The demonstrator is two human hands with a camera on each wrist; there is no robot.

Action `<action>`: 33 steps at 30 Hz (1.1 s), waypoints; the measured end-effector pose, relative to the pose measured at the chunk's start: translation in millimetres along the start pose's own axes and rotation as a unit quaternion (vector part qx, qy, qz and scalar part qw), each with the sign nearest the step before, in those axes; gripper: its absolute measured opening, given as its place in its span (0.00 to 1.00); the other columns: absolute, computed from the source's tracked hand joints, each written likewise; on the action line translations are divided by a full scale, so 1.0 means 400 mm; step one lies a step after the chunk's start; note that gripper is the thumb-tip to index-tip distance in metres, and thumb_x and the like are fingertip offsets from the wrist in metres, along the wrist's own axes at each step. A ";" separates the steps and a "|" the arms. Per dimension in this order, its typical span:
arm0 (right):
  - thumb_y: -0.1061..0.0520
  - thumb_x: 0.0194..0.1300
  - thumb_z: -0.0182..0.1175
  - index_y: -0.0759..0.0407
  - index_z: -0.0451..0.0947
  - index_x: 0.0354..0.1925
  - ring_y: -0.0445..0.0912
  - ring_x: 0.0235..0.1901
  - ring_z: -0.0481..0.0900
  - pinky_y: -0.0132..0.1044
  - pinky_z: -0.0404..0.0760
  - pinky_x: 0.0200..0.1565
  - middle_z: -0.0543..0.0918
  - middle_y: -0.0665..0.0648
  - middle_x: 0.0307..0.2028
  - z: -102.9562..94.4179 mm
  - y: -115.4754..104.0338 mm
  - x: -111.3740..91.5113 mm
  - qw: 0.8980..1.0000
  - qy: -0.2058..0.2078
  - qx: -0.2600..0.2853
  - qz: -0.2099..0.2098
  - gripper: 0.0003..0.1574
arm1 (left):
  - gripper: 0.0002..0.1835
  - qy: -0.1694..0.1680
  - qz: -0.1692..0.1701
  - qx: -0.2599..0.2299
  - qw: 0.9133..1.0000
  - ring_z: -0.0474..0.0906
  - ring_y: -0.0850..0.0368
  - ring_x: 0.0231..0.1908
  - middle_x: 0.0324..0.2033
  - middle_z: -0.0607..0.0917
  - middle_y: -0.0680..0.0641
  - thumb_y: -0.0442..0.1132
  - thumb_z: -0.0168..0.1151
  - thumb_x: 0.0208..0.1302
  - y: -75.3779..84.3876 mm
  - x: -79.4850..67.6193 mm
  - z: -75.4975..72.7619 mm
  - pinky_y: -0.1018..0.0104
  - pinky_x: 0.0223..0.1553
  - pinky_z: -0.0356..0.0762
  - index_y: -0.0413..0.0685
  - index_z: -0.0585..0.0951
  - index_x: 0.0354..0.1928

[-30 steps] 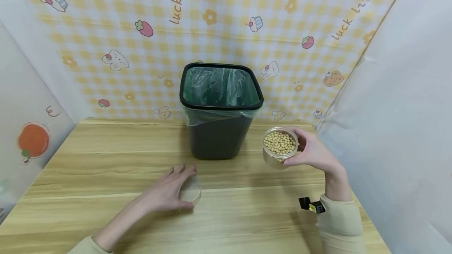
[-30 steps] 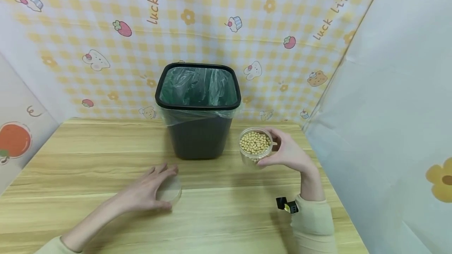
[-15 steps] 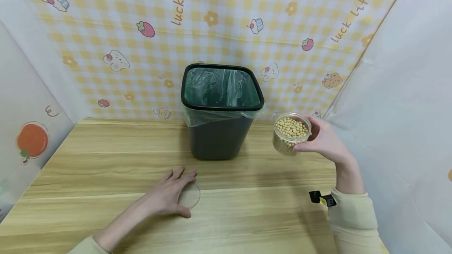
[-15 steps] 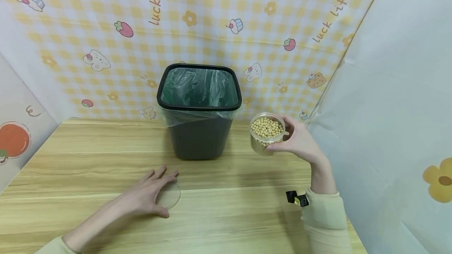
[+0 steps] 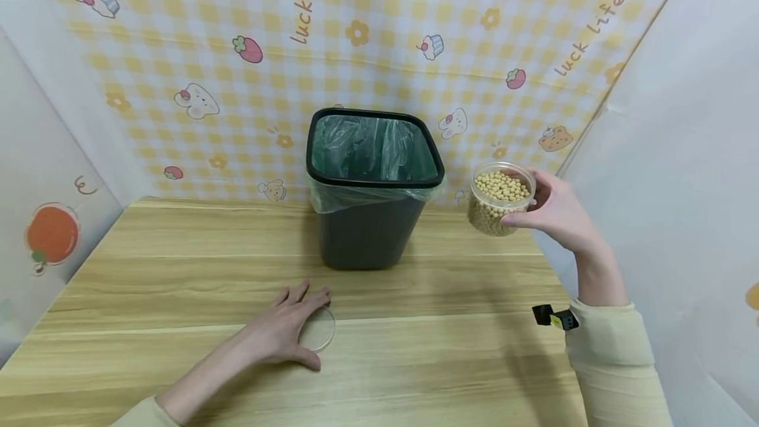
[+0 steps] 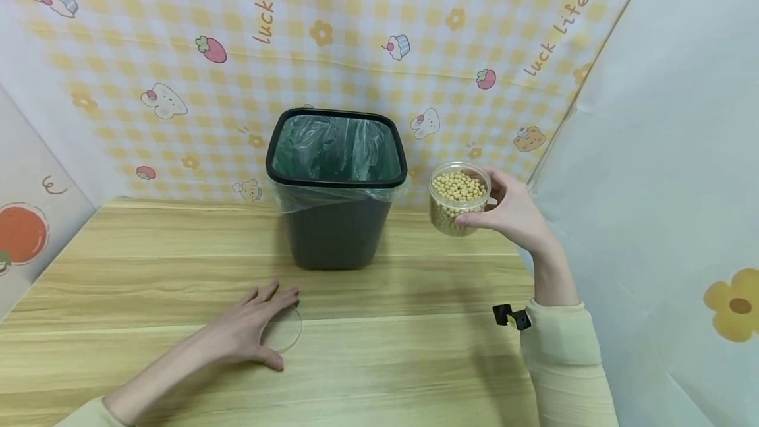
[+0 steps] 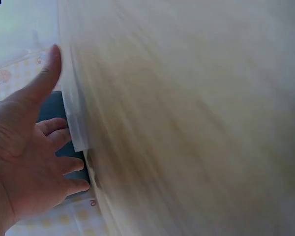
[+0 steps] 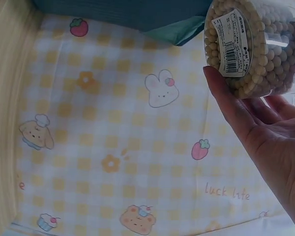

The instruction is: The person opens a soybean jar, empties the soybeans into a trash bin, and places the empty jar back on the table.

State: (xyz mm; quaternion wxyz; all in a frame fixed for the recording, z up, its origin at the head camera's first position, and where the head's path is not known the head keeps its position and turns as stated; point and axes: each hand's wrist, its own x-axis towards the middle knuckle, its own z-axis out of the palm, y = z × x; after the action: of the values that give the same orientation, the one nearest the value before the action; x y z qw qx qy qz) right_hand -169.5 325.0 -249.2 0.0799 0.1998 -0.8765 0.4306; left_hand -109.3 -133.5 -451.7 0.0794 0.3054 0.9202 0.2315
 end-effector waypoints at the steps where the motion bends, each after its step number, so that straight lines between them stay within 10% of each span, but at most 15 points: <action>1: 0.70 0.53 0.76 0.61 0.71 0.69 0.35 0.39 0.84 0.26 0.83 0.37 0.83 0.40 0.48 -0.004 -0.005 0.004 1.000 0.004 -0.006 0.002 0.46 | 0.63 0.003 -0.006 -0.004 1.000 0.57 0.27 0.76 0.76 0.68 0.38 0.68 0.78 0.40 0.002 0.000 -0.003 0.26 0.72 0.54 0.43 0.66 0.75; 23: 0.62 0.58 0.76 0.53 0.75 0.66 0.35 0.44 0.84 0.24 0.81 0.41 0.83 0.40 0.47 -0.044 -0.101 0.123 0.998 0.041 -0.028 0.033 0.39 | 0.43 0.149 -0.031 0.005 0.988 0.67 0.28 0.71 0.71 0.73 0.32 0.59 0.67 0.66 -0.002 0.017 -0.187 0.29 0.69 0.64 0.41 0.68 0.74; 33: 0.55 0.59 0.77 0.51 0.73 0.68 0.34 0.46 0.83 0.23 0.81 0.42 0.83 0.39 0.47 -0.065 -0.137 0.178 0.997 0.036 -0.057 0.045 0.40 | 0.42 0.163 -0.077 -0.053 0.982 0.65 0.32 0.73 0.74 0.71 0.38 0.63 0.60 0.71 0.006 0.013 -0.252 0.32 0.69 0.65 0.49 0.64 0.78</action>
State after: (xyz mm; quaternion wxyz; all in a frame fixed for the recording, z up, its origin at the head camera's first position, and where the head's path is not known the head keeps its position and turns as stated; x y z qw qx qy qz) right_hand -212.2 295.3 -171.4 0.1029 0.1400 -0.9044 0.3896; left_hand -141.2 -166.7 -361.7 -0.0381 0.1868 0.9282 0.3195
